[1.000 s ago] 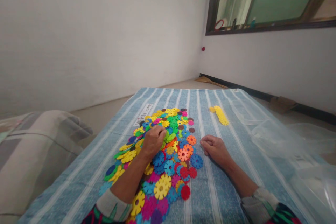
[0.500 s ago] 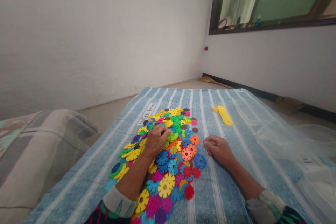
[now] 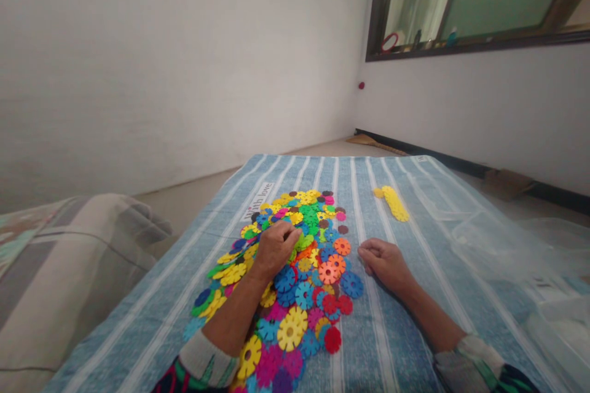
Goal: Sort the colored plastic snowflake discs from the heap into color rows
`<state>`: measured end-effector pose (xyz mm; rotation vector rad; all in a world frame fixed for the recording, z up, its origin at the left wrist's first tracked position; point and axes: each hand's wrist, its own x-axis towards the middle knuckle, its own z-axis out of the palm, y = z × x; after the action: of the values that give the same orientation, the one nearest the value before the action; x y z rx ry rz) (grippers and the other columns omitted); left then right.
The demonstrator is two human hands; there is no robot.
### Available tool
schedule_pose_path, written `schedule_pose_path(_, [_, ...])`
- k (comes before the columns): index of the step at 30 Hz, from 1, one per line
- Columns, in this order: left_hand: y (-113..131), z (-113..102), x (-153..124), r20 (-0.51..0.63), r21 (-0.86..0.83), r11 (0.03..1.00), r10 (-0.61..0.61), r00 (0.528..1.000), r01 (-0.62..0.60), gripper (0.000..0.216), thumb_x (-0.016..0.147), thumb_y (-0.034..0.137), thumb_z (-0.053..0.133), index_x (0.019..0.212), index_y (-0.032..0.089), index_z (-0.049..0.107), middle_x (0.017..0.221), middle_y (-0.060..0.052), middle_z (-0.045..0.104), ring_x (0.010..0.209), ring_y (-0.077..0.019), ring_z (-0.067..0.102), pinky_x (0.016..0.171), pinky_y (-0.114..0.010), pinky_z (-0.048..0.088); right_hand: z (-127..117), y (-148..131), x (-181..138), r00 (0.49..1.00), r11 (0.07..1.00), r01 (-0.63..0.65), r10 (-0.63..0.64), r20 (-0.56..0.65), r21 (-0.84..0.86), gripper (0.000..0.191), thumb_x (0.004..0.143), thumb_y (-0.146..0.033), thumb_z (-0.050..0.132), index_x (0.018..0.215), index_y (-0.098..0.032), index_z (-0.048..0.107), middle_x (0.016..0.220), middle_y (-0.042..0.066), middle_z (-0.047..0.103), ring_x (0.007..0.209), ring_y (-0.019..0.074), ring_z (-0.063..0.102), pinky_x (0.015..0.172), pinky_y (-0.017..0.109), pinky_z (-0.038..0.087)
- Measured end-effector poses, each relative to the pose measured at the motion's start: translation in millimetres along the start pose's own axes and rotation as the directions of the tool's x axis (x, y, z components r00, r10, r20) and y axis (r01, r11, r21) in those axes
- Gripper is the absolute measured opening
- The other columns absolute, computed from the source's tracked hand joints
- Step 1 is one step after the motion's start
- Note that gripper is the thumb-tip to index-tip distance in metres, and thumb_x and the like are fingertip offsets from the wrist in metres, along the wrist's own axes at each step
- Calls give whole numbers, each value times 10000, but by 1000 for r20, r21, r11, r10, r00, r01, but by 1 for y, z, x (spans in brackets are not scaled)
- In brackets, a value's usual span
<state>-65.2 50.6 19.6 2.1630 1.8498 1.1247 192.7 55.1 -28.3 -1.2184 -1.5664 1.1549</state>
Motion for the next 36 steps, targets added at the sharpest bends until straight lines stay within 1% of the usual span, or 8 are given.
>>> schedule_pose_path(4, [0, 0, 0, -3, 19, 1000, 10, 1000, -10, 226, 797, 301, 453, 627, 183, 547, 655, -2, 574, 643, -127, 527, 655, -251, 412, 0, -1, 0, 1000, 1000, 10, -10, -3, -22, 217, 753, -384, 532, 691, -178, 560, 432, -61, 489, 396, 97, 471, 424, 199, 344])
schedule_pose_path(17, [-4, 0, 2, 13, 33, 998, 45, 999, -45, 185, 788, 234, 420, 681, 195, 565, 733, -28, 620, 734, -157, 587, 725, -283, 463, 1, -1, 2, 1000, 1000, 1, -1, 13, 7, 194, 761, -367, 529, 694, -185, 541, 423, -64, 477, 391, 99, 466, 417, 203, 332])
schedule_pose_path(21, [-8, 2, 4, -26, 53, 997, 54, 998, -53, 179, 779, 218, 425, 738, 194, 598, 815, -46, 655, 815, -176, 611, 785, -304, 477, 2, 1, 3, 1000, 1000, 13, -13, 8, 17, 191, 761, -364, 524, 694, -186, 541, 431, -68, 472, 396, 98, 472, 418, 200, 336])
schedule_pose_path(27, [-7, 2, 10, -72, 115, 988, 114, 991, -105, 186, 793, 227, 426, 773, 188, 607, 882, -71, 663, 916, -195, 606, 862, -326, 467, 4, 1, 4, 1000, 999, 24, -24, 1, 32, 201, 758, -371, 523, 689, -184, 536, 441, -71, 466, 396, 101, 492, 415, 198, 342])
schedule_pose_path(29, [-5, 1, 18, -26, 145, 982, 129, 991, -124, 189, 794, 232, 428, 764, 190, 610, 886, -71, 664, 923, -199, 604, 867, -330, 464, 4, -1, 4, 1000, 999, 24, -24, -6, 31, 197, 756, -365, 521, 676, -185, 531, 437, -71, 463, 392, 100, 493, 411, 197, 342])
schedule_pose_path(32, [0, 3, 36, 121, 222, 965, 113, 986, -138, 169, 766, 242, 467, 768, 192, 628, 907, -72, 672, 934, -217, 605, 869, -342, 461, 4, -5, 4, 999, 999, 32, -32, -10, 27, 183, 755, -345, 517, 662, -187, 524, 430, -72, 462, 383, 91, 480, 405, 191, 336])
schedule_pose_path(34, [5, 7, 51, 247, 296, 945, 68, 967, -142, 171, 733, 238, 511, 819, 195, 653, 953, -72, 679, 952, -228, 609, 871, -339, 459, 4, -6, 4, 999, 999, 36, -36, -4, 34, 172, 756, -332, 514, 664, -186, 524, 431, -72, 466, 383, 86, 477, 406, 187, 336])
schedule_pose_path(36, [9, 13, 65, 357, 358, 922, 9, 934, -146, 248, 696, 220, 552, 913, 200, 668, 1021, -75, 680, 991, -237, 606, 878, -328, 451, 5, -6, 4, 999, 998, 35, -35, 0, 49, 169, 756, -329, 513, 667, -186, 525, 431, -74, 467, 385, 84, 477, 408, 184, 338])
